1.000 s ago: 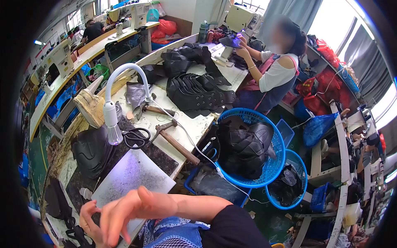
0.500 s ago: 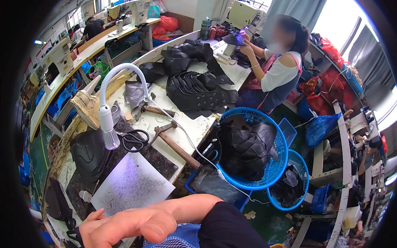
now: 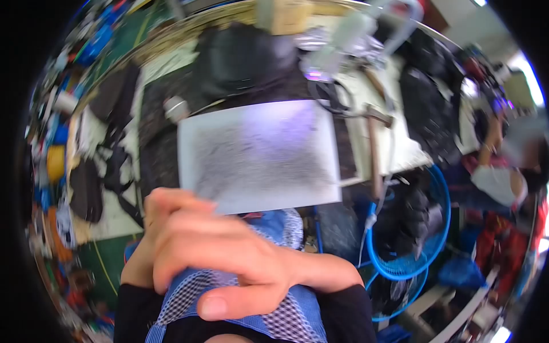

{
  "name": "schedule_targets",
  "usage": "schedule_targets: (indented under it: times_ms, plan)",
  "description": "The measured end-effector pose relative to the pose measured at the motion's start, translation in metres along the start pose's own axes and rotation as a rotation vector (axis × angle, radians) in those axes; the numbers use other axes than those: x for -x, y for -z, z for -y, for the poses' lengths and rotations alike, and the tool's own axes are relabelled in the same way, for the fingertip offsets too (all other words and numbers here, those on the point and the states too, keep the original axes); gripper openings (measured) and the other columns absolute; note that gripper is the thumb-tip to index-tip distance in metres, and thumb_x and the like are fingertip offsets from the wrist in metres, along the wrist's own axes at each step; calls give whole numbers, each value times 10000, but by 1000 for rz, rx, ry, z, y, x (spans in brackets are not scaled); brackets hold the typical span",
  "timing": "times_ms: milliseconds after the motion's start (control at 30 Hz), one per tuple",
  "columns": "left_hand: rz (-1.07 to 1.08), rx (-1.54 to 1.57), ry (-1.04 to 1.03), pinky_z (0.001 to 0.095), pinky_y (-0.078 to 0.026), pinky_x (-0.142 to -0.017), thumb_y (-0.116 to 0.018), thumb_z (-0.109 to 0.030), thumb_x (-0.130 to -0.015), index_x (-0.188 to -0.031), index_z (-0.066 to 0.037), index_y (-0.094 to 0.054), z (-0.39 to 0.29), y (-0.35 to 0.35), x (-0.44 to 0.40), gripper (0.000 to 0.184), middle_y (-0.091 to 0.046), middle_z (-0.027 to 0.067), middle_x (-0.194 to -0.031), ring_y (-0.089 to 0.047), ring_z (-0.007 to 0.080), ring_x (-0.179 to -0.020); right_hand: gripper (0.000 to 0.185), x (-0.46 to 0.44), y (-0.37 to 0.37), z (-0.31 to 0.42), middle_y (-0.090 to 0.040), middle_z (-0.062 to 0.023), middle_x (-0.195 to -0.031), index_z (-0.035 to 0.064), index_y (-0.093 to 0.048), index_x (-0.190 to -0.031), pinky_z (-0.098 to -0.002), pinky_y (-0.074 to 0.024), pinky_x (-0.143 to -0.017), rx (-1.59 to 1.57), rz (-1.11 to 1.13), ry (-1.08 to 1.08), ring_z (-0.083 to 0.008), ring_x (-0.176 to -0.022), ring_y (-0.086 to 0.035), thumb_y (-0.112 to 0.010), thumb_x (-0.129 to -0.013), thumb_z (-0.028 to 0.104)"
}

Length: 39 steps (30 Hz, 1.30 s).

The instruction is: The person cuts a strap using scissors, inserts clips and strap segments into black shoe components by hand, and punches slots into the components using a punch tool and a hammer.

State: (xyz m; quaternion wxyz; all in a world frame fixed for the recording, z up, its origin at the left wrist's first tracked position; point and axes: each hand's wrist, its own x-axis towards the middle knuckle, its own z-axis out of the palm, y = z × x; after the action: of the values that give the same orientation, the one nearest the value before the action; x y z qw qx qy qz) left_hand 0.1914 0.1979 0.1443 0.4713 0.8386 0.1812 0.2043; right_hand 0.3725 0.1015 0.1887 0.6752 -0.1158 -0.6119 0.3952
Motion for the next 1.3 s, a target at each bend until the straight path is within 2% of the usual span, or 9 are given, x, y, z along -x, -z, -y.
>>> schedule_targets:
  times_ms: [167,300,367,467,567,733,967,1167,1300]
  plan:
    - [-19,1213,508,361,-415,-1042,-504,-541,-985,-1483,-67,-378,27,-84,26,700,-537,87,-1386,-577,239,-1193,631,3,-27,-59,-652,-195,-1081,-37,-671,-1061,-469,-493,-935,1126,221,161,-317,-983,-639,-536,-912,560]
    - [370,982,330,390,-245,-1178,-479,-540,-990,-1536,-11,-257,0,-18,42,791,-366,162,-1534,-323,283,-1426,670,14,-23,-47,-653,-173,-1110,1,-658,-1157,-482,-490,-940,1284,324,-14,-321,-1009,-640,-576,-844,588]
    - [473,1432,277,392,-280,-1174,-519,-231,-1029,-1512,21,-300,1,-8,42,586,-293,153,-1589,-293,246,-1463,758,20,-1,-44,-647,-149,-1093,-12,-642,-1169,-466,-497,-910,1278,248,-191,-313,-947,-635,-656,-774,635]
    - [385,692,153,423,-298,-1170,-700,-322,-898,-1516,40,-272,-14,43,34,834,-380,210,-1523,-342,297,-1441,525,60,21,-25,-653,-161,-1019,-33,-601,-1171,-357,-521,-750,973,-256,-460,-260,-887,-628,-679,-895,407]
    - [-135,675,215,311,-502,-855,-727,-83,-863,-1028,-43,-532,21,47,26,258,-621,84,-981,-603,161,-905,126,100,27,6,-603,-72,-781,10,-514,-881,-247,-424,-584,969,-697,-495,-113,-668,-538,-530,-990,71]
    - [-138,812,121,280,-379,-567,-398,-260,-1065,-789,-117,-337,19,37,-25,317,-376,2,-599,-356,92,-521,470,163,24,71,-596,-23,-578,28,-535,-641,-206,-384,-473,901,-1267,-673,-60,-508,-529,-500,-1054,250]
    - [291,457,13,343,-550,-743,-334,-359,-1091,-815,53,-655,-20,-33,-105,590,-712,197,-809,-694,247,-746,357,217,71,95,-700,-61,-787,-15,-699,-845,-244,-478,-569,851,-1314,-426,-97,-669,-618,-524,-1034,233]
    - [203,-575,-341,416,-448,-970,-697,-176,-860,-1286,-13,-549,-7,-103,-219,479,-572,209,-1276,-552,403,-1172,134,135,135,112,-689,-82,-822,-3,-690,-986,-281,-503,-660,1033,-985,-358,-124,-719,-628,-641,-938,112]
    - [105,-605,-355,434,-440,-929,-732,-193,-848,-1152,-19,-613,15,-122,-246,370,-605,160,-1089,-565,365,-1052,133,131,126,103,-654,-113,-724,12,-675,-936,-319,-478,-608,949,-777,-380,-188,-627,-618,-650,-910,140]
